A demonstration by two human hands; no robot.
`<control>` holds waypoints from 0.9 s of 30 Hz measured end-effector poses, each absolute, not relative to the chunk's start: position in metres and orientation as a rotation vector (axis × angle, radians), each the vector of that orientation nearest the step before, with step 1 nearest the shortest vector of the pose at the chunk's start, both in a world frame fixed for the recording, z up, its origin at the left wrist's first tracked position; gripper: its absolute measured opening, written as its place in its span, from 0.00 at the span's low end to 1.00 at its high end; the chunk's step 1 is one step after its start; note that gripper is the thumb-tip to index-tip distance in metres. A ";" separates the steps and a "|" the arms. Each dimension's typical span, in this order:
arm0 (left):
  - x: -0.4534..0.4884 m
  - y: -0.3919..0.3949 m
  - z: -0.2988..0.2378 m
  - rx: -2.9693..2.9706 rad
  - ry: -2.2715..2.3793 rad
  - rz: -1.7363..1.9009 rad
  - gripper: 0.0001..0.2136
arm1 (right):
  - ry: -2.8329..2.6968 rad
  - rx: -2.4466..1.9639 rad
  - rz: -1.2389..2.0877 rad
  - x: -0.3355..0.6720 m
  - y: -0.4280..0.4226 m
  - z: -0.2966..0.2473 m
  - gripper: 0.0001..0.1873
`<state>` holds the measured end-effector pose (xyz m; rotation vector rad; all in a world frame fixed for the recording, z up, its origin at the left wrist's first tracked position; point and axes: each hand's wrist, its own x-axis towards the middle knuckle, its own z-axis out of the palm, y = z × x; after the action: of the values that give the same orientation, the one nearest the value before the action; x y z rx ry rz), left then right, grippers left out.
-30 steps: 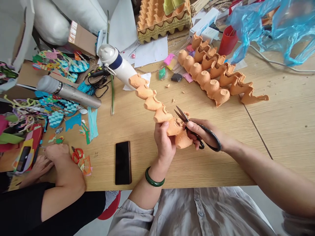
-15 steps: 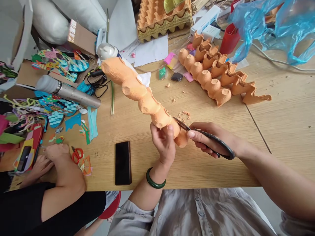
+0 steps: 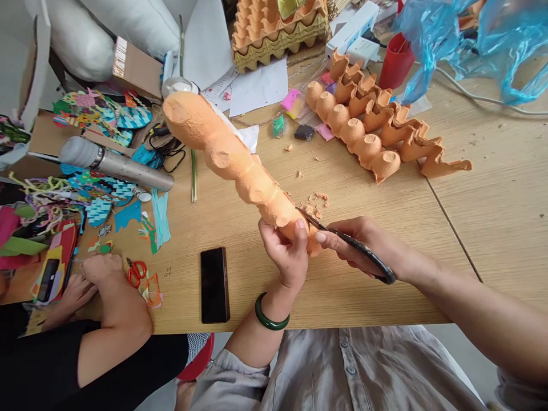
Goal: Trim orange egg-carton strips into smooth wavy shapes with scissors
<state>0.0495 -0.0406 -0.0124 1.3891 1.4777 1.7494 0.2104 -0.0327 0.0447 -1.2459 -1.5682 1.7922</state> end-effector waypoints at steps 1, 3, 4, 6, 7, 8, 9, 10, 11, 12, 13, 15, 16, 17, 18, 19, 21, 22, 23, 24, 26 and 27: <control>0.050 -0.040 -0.013 1.380 1.469 1.755 0.16 | -1.588 -1.240 1.752 0.210 -0.033 0.044 0.33; 0.049 -0.040 -0.014 1.344 1.434 1.762 0.16 | -1.593 -1.266 1.742 0.210 -0.032 0.042 0.33; 0.049 -0.039 -0.014 1.310 1.408 1.758 0.16 | -1.576 -1.290 1.769 0.210 -0.031 0.040 0.33; 0.048 -0.037 -0.015 1.210 1.343 1.725 0.16 | -1.506 -1.338 1.849 0.210 -0.029 0.037 0.33; 0.047 -0.036 -0.014 1.146 1.308 1.705 0.16 | -1.463 -1.338 1.884 0.210 -0.027 0.035 0.33; 0.046 -0.035 -0.013 1.074 1.272 1.689 0.17 | -1.422 -1.319 1.909 0.211 -0.025 0.034 0.34; 0.046 -0.033 -0.011 1.002 1.231 1.674 0.18 | -1.387 -1.291 1.920 0.212 -0.023 0.033 0.34; 0.046 -0.032 -0.009 0.937 1.187 1.657 0.18 | -1.362 -1.267 1.917 0.214 -0.021 0.033 0.35; 0.045 -0.030 -0.007 0.880 1.145 1.637 0.18 | -1.347 -1.254 1.903 0.216 -0.019 0.033 0.35; 0.045 -0.029 -0.005 0.834 1.104 1.614 0.18 | -1.341 -1.255 1.883 0.218 -0.016 0.033 0.36; 0.045 -0.028 -0.003 0.797 1.070 1.587 0.17 | -1.346 -1.267 1.860 0.220 -0.014 0.033 0.37; 0.044 -0.026 0.001 0.737 1.029 1.520 0.17 | -1.387 -1.302 1.799 0.223 -0.011 0.032 0.37; 0.044 -0.025 0.002 0.704 1.018 1.479 0.17 | -1.420 -1.317 1.762 0.223 -0.009 0.030 0.36; 0.043 -0.025 0.002 0.669 1.011 1.432 0.18 | -1.462 -1.329 1.716 0.224 -0.008 0.029 0.35; 0.043 -0.025 0.003 0.634 1.008 1.386 0.19 | -1.509 -1.338 1.659 0.224 -0.007 0.027 0.33; 0.043 -0.025 0.003 0.600 1.008 1.347 0.20 | -1.558 -1.343 1.592 0.223 -0.007 0.025 0.31; 0.042 -0.025 0.002 0.548 1.019 1.313 0.22 | -1.654 -1.341 1.444 0.222 -0.008 0.022 0.27; 0.043 -0.025 0.002 0.535 1.029 1.318 0.23 | -1.696 -1.340 1.371 0.221 -0.009 0.021 0.25; 0.043 -0.026 0.003 0.531 1.041 1.328 0.24 | -1.732 -1.344 1.298 0.220 -0.010 0.020 0.23; 0.043 -0.026 0.003 0.535 1.054 1.335 0.25 | -1.769 -1.352 1.229 0.220 -0.012 0.020 0.21; 0.045 -0.025 0.004 0.561 1.068 1.336 0.27 | -1.852 -1.380 1.081 0.219 -0.015 0.019 0.18; 0.045 -0.025 0.005 0.579 1.068 1.331 0.27 | -1.898 -1.395 1.001 0.218 -0.016 0.019 0.18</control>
<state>0.0451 -0.0251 0.0052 0.5792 1.0677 1.3314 0.2182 -0.0160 0.0192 -1.3954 -1.8980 1.0014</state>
